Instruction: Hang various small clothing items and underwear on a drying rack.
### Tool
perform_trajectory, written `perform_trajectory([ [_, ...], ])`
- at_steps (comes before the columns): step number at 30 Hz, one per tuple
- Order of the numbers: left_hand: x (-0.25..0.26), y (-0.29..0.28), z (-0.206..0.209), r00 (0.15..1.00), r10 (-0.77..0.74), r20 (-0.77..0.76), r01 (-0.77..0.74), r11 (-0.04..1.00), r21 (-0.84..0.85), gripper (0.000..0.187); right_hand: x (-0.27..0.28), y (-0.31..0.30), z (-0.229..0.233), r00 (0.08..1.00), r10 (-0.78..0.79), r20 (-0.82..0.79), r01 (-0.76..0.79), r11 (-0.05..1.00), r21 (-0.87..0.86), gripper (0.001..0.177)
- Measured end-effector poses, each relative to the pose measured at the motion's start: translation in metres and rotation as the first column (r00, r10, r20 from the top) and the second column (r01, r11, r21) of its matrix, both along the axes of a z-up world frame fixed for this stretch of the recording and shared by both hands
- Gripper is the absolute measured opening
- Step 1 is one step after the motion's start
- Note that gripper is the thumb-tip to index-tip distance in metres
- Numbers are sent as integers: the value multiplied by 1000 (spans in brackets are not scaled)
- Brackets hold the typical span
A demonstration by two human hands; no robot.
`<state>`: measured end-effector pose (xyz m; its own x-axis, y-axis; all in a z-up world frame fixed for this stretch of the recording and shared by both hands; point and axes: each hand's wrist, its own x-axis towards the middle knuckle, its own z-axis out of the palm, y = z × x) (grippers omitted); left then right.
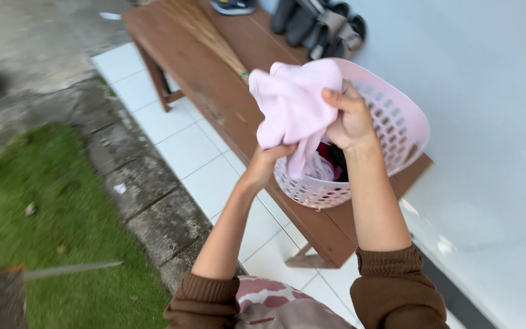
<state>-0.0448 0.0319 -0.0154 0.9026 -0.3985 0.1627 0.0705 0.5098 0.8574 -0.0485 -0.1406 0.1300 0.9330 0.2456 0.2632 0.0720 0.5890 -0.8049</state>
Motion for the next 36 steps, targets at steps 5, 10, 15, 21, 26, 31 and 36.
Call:
perform_trajectory([
  [5, -42, 103, 65, 983, 183, -5, -179, 955, -237, 62, 2, 54, 9, 985, 169, 20, -169, 985, -29, 48],
  [10, -84, 189, 105, 792, 588, -165, -610, 765, -205, 43, 14, 107, 8, 976, 216, -38, -217, 976, -13, 35],
  [15, -129, 256, 91, 625, 777, -73, -780, 619, -89, 28, 8, 163, -5, 937, 348, 15, -346, 935, -74, 36],
  [21, -194, 281, 102, 872, 456, -177, -452, 613, -648, 57, 3, 240, -48, 827, 558, -71, -562, 826, -50, 22],
  [26, -200, 309, -9, 844, 335, -419, -535, 572, -621, 60, -34, 317, -77, 816, 577, -13, -565, 793, -226, 32],
  [31, -220, 319, -56, 751, 263, -606, -611, 625, -485, 41, -59, 372, -137, 823, 548, 151, -447, 788, -424, 37],
  [36, -232, 321, -42, 667, 438, -602, -705, 631, -323, 35, -122, 404, -131, 718, 248, 651, 371, 655, -659, 26],
])
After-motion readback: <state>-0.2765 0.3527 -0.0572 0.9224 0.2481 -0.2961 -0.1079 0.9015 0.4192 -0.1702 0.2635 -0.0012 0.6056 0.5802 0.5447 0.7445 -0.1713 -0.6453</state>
